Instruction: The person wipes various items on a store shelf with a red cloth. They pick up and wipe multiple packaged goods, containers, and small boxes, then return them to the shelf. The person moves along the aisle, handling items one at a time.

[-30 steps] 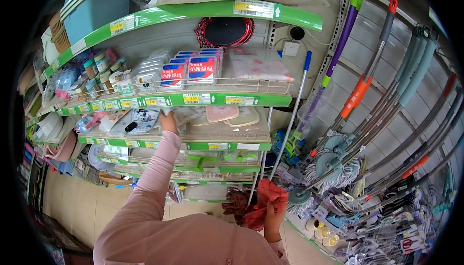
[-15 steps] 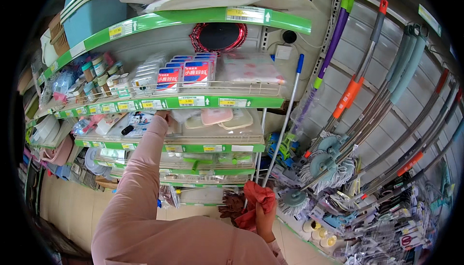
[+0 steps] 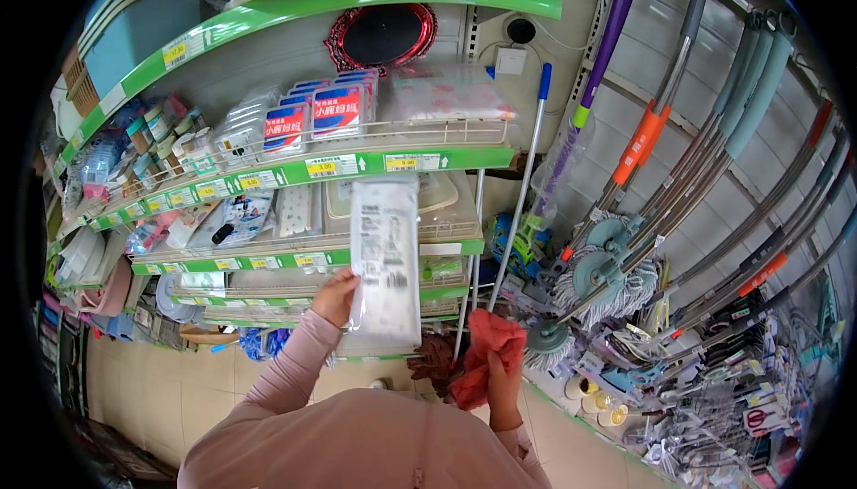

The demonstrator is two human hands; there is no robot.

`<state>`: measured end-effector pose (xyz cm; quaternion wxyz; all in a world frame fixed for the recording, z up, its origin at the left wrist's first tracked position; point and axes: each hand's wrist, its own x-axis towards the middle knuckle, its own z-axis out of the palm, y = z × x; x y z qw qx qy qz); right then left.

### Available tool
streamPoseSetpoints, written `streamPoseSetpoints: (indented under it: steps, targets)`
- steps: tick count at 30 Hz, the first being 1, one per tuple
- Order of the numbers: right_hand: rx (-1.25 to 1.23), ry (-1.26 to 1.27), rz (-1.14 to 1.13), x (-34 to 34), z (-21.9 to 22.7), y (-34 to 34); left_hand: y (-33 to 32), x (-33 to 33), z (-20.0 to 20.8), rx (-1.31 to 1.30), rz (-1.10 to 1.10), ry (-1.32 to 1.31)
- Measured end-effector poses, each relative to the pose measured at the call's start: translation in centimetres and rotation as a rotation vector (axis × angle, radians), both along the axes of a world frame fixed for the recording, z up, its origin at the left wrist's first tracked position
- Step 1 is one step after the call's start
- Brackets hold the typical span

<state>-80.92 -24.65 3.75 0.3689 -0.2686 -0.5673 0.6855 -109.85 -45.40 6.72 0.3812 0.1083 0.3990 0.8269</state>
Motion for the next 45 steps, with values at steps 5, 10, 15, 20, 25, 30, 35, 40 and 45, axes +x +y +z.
streamPoseSetpoints:
  steps: [5,10,15,20,25,30,35,40,45]
  targets:
    - [-0.315,-0.038,0.190,-2.3,-0.2,-2.1,1.3,4.2,-2.8,-0.003,-0.208,-0.018]
    - [-0.337,-0.041,0.444,-4.7,0.5,-2.7,1.5,6.4,-2.3,-0.123,-0.247,0.206]
    - [-0.092,0.061,0.263,-5.5,3.1,-2.5,0.9,5.2,-1.8,-0.186,-0.173,0.528]
    - [0.354,-0.072,0.152,-5.7,4.0,-3.8,3.6,8.7,0.8,-0.347,0.098,0.631]
    - [0.621,-0.161,0.052,-6.2,4.1,-5.0,5.6,12.2,3.9,-0.419,0.322,0.848]
    - [0.891,-0.107,0.248,-5.8,7.0,-5.5,5.7,11.4,2.8,-0.055,0.051,0.184]
    - [0.934,-0.143,0.217,-5.5,6.6,-5.6,5.4,10.1,2.6,-0.093,0.115,0.088]
    - [0.828,-0.026,-0.037,-5.9,6.1,-4.9,4.6,10.1,1.6,-0.270,-0.015,0.479]
    - [0.760,0.067,-0.317,-7.6,9.6,-0.3,4.1,10.5,3.0,-0.452,-0.333,0.859]
